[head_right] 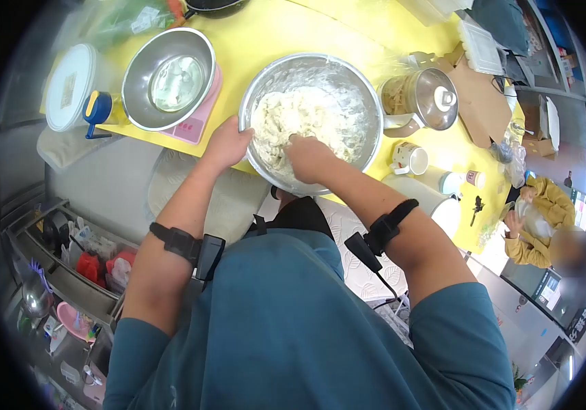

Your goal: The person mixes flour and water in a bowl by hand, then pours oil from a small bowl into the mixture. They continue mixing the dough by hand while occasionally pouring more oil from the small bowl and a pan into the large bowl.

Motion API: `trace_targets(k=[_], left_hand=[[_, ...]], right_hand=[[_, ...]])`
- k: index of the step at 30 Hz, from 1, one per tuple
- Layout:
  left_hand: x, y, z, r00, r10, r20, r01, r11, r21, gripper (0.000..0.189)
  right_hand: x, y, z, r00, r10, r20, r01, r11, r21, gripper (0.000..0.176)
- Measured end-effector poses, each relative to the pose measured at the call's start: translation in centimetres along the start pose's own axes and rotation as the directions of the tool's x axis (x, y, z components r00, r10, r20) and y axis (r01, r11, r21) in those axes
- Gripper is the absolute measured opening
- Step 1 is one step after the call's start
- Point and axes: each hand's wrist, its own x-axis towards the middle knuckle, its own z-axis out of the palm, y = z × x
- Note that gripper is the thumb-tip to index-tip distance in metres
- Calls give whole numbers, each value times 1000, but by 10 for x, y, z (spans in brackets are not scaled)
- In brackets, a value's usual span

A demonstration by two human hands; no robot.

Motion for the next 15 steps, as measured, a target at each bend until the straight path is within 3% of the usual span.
trace_targets(k=[4, 10, 13, 15], left_hand=[[3, -4, 3, 999, 29, 22, -28, 999, -22, 37], [1, 1, 1, 999, -10, 38, 10, 1000, -8, 36], [7, -4, 6, 996, 81, -34, -80, 996, 24, 39], [4, -16, 4, 996, 68, -48, -66, 997, 42, 40]], right_hand=[[23, 26, 2, 992, -106, 73, 102, 993, 54, 38], [54, 43, -1, 986, -66, 155, 31, 976, 214, 31], [55, 30, 2, 987, -46, 152, 59, 995, -78, 38], [34, 27, -7, 994, -81, 78, 78, 996, 37, 40]])
